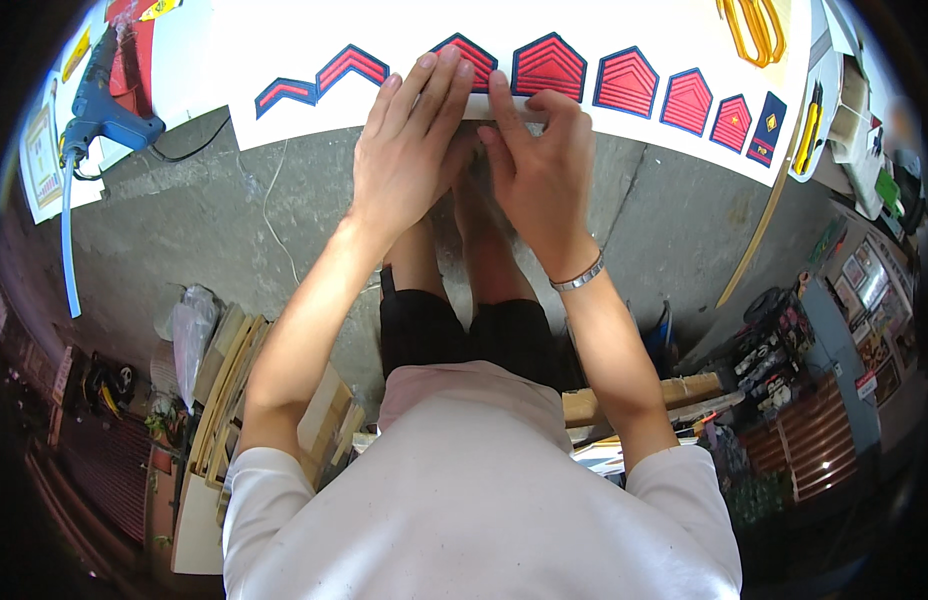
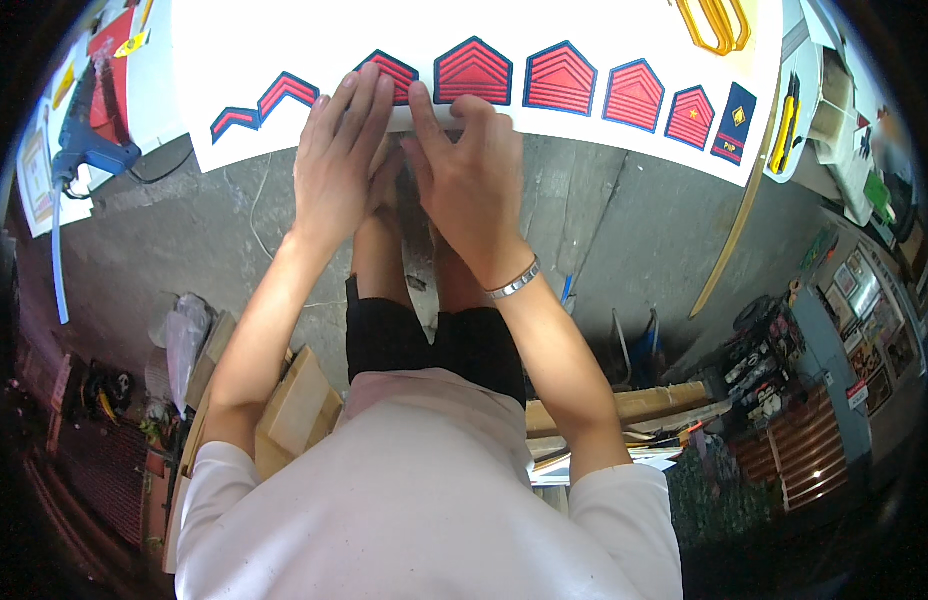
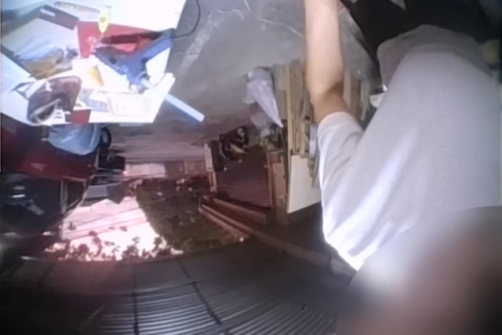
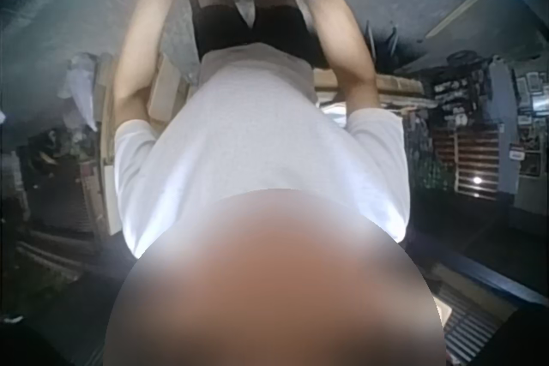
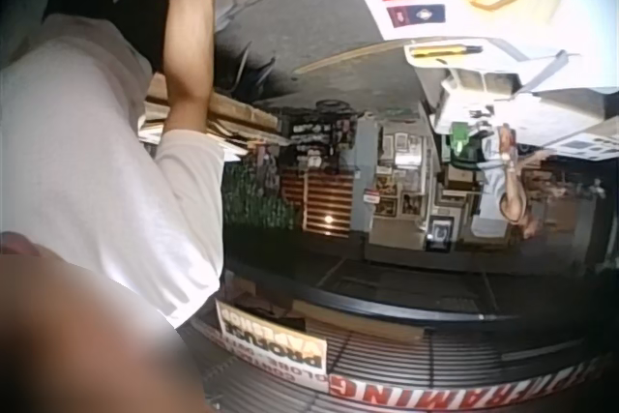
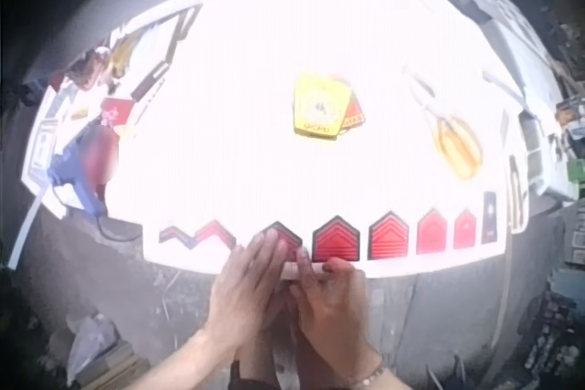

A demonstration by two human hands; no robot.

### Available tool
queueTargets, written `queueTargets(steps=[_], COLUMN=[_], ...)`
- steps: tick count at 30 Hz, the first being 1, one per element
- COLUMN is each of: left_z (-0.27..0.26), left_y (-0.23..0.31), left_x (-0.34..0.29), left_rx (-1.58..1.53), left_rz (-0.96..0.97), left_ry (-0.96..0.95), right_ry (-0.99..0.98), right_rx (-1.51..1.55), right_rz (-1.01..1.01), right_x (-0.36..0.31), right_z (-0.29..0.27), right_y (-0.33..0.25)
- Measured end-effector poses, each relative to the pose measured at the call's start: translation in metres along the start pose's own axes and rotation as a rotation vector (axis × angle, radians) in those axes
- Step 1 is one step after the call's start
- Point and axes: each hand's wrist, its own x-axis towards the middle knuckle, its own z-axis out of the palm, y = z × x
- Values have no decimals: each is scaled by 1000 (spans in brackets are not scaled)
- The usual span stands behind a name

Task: The person uses a hot glue gun to apply adhesive to small paper patches and presses them onto a white board. They handle several patches one at a time, aligning and smoothing each before moving to the next.

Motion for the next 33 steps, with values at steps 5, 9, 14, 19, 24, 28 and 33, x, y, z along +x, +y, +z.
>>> queueTargets(steps=[5, 9, 14, 19, 24, 28, 33], left_z=[2, 7, 10, 3, -18, 10, 32], left_y=[-1, -6, -9, -1, 25, 39, 35], left_x=[-3, -6, -7, -6, -48, -48, -2], left_rx=[95, 158, 226, 148, -210, -1002, -1411], left_rz=[-35, -35, -19, -82, -359, -988, -1059], left_ry=[38, 1, 11, -4, 342, 446, 233], right_ry=[29, 24, 9, -125, 44, -488, -934], right_rx=[-120, -204, -259, -10, 371, 475, 160], right_rz=[-83, -92, -61, -20, 130, 349, 531], right_x=[11, 10, 9, 1, -91, -152, -150], right_z=[0, 10, 12, -3, -13, -15, -17], right_y=[7, 8, 5, 19, 15, 29, 29])
